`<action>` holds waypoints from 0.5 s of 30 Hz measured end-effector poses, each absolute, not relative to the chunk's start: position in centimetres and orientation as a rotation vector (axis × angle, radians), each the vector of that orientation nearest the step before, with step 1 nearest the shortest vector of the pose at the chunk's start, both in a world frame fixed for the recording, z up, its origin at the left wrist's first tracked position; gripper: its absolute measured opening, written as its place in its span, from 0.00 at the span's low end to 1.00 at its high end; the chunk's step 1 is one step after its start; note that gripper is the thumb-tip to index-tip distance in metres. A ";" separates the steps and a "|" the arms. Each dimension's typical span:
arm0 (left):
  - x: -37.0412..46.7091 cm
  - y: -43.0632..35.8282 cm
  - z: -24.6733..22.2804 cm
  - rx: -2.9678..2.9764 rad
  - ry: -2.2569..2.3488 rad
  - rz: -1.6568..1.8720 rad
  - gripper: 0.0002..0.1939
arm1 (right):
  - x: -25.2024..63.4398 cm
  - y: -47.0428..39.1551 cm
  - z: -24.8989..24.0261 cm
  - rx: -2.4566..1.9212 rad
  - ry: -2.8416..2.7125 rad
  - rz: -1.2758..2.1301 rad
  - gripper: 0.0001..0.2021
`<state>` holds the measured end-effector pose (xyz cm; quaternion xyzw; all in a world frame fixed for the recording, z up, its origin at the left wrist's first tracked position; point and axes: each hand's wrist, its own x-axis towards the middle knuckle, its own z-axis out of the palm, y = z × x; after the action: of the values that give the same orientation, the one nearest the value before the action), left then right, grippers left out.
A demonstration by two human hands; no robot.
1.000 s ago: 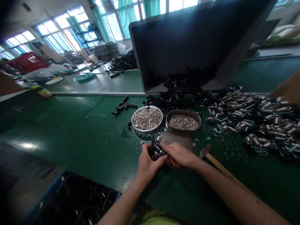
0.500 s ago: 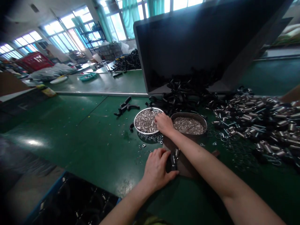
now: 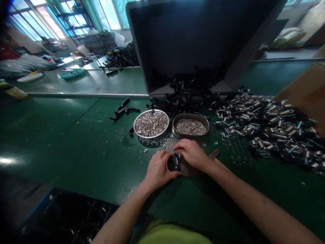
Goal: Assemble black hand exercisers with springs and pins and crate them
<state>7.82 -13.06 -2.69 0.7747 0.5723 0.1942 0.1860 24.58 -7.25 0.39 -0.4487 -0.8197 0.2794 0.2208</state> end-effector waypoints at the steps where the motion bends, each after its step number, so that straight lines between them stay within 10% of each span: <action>1: 7.8 -13.1 -2.6 2.184 1.610 0.548 0.29 | 24.8 -7.8 0.1 -1.268 -2.265 0.770 0.06; 15: 7.8 -13.1 -2.6 2.227 1.614 0.491 0.25 | 23.8 -10.9 -2.5 -0.965 -2.568 0.060 0.09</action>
<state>7.80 -13.10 -2.60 0.7851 0.5689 0.1732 0.1730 23.78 -10.93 -2.46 -0.3446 -0.9175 0.0213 0.1976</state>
